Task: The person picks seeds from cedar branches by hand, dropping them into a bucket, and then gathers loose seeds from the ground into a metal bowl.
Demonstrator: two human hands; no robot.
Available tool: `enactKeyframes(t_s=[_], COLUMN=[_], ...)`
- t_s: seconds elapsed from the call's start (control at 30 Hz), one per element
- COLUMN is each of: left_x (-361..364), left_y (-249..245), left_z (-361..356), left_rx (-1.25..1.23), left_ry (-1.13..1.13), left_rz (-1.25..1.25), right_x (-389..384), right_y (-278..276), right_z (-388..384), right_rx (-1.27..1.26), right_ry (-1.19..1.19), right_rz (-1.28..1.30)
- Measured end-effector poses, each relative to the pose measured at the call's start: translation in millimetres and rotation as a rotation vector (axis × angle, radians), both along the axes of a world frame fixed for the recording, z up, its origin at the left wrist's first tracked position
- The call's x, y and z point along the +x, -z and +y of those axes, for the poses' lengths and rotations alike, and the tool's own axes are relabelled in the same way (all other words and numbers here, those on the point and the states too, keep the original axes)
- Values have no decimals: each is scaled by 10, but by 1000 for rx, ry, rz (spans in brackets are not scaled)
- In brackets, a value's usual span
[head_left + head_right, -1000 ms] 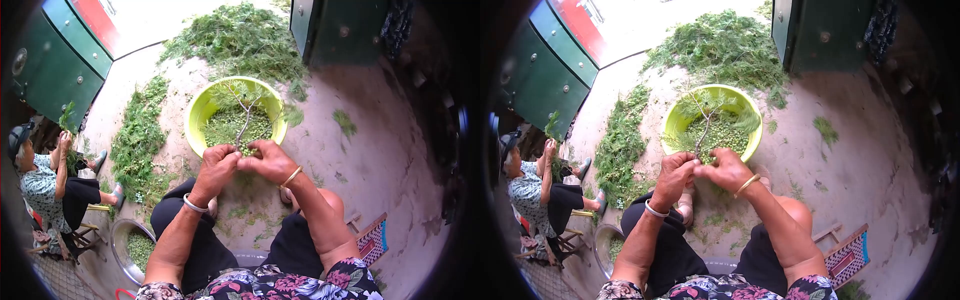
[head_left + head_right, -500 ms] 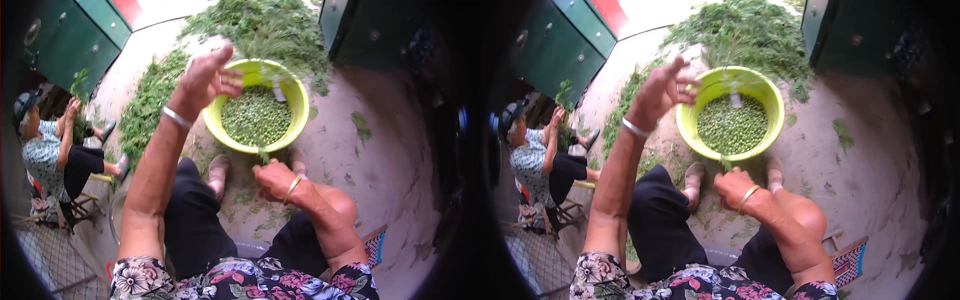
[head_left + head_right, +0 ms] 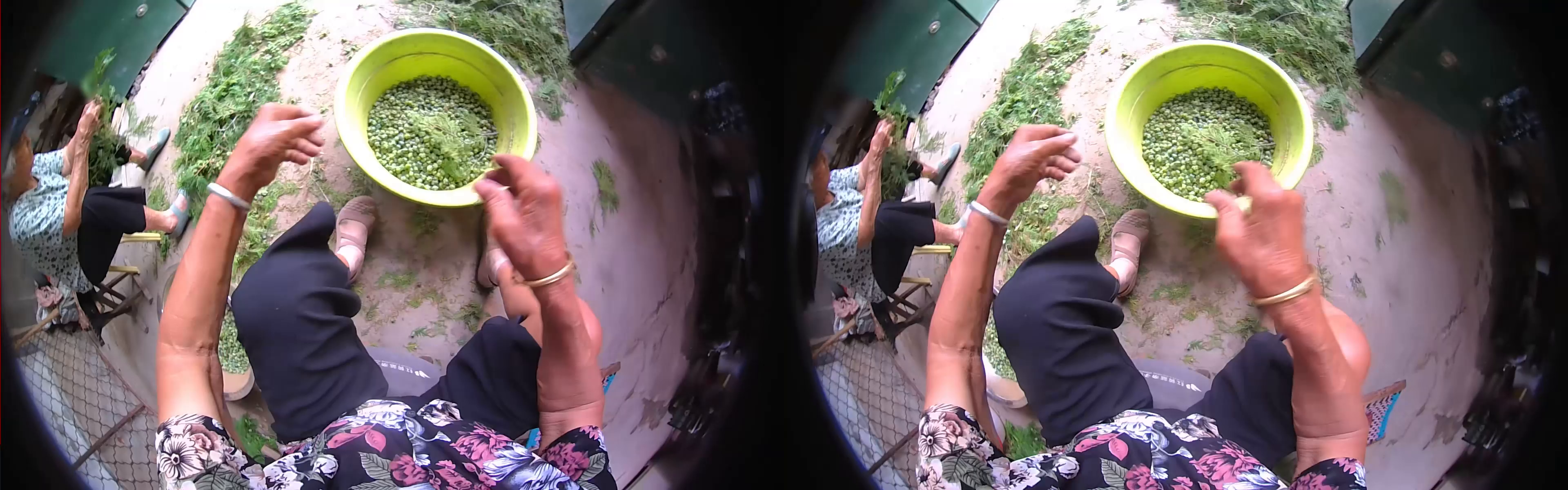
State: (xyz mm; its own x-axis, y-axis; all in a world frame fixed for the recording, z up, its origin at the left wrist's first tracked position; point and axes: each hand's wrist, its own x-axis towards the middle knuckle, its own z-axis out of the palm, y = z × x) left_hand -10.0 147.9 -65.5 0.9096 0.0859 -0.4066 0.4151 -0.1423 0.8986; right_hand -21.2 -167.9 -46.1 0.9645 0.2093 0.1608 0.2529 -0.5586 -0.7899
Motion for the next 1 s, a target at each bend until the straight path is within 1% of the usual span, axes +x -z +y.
enactKeyframes(t_s=[0.03, 0.07, 0.1, 0.13, 0.17, 0.2, 0.23, 0.3, 0.33, 0.37, 0.4, 0.43, 0.47, 0.5, 0.53, 0.57, 0.63, 0.7, 0.73, 0.77, 0.8, 0.83, 0.9, 0.97, 1.0], left_x=[137, 306, 479, 647, 782, 863, 971, 1094, 1128, 1145, 1131, 1073, 1086, 1094, 1150, 1206, 1271, 1415, 1411, 1421, 1401, 1386, 1299, 1049, 925], left_y=[8, 6, 15, 147, 366, 597, 744, 1250, 1470, 1683, 1916, 1946, 2121, 2400, 2700, 2637, 2411, 2371, 1974, 1639, 1264, 1055, 652, 219, 8], left_z=[-172, -383, -584, -731, -862, -991, -1199, -1423, -1542, -1665, -1733, -1861, -1923, -1934, -1928, -1955, -1950, -1734, -1755, -1734, -1696, -1643, -1487, -1442, -1412], left_rx=[60, 308, 557, 797, 1031, 1054, 1111, 1039, 1061, 1083, 978, 960, 906, 852, 901, 898, 791, 487, 304, 219, 223, 212, 83, 114, 220], left_ry=[103, 240, 378, 557, 733, 771, 859, 882, 902, 921, 904, 875, 858, 841, 813, 826, 560, 302, 237, 211, 267, 245, 298, 275, 341], left_rz=[-2, 25, 46, -134, -327, -468, -325, -351, -314, -280, -270, -181, -158, -131, -165, -172, 11, -105, -119, -162, -182, -234, -208, -131, -71], right_x=[-71, -175, -268, -334, -379, -397, -406, -432, -419, -411, -397, -383, -366, -344, -328, -309, -313, -334, -343, -344, -332, -329, -338, -348, -367], right_y=[19, 83, 56, 14, -20, -71, -95, -54, -93, -114, -107, -97, -94, -96, -108, -114, -101, -86, -93, -112, -136, -155, -156, -199, -185], right_z=[64, 148, 188, 226, 233, 213, 189, 180, 148, 111, 82, 56, 32, 3, -20, -35, -56, -59, -53, -59, -77, -86, -88, -104, -76], right_rx=[-38, -113, -203, -281, -269, -292, -314, -308, -337, -309, -295, -282, -286, -293, -313, -333, -303, -283, -270, -258, -293, -328, -316, -169, -230], right_ry=[-108, -173, -289, -353, -389, -426, -464, -456, -442, -433, -407, -385, -363, -347, -345, -345, -307, -284, -276, -276, -309, -344, -337, -499, -578], right_rz=[5, -58, -85, -74, -70, -34, 2, -74, -116, -99, -101, -103, -98, -88, -93, -101, -112, -109, -111, -123, -107, -91, -119, 36, 104])
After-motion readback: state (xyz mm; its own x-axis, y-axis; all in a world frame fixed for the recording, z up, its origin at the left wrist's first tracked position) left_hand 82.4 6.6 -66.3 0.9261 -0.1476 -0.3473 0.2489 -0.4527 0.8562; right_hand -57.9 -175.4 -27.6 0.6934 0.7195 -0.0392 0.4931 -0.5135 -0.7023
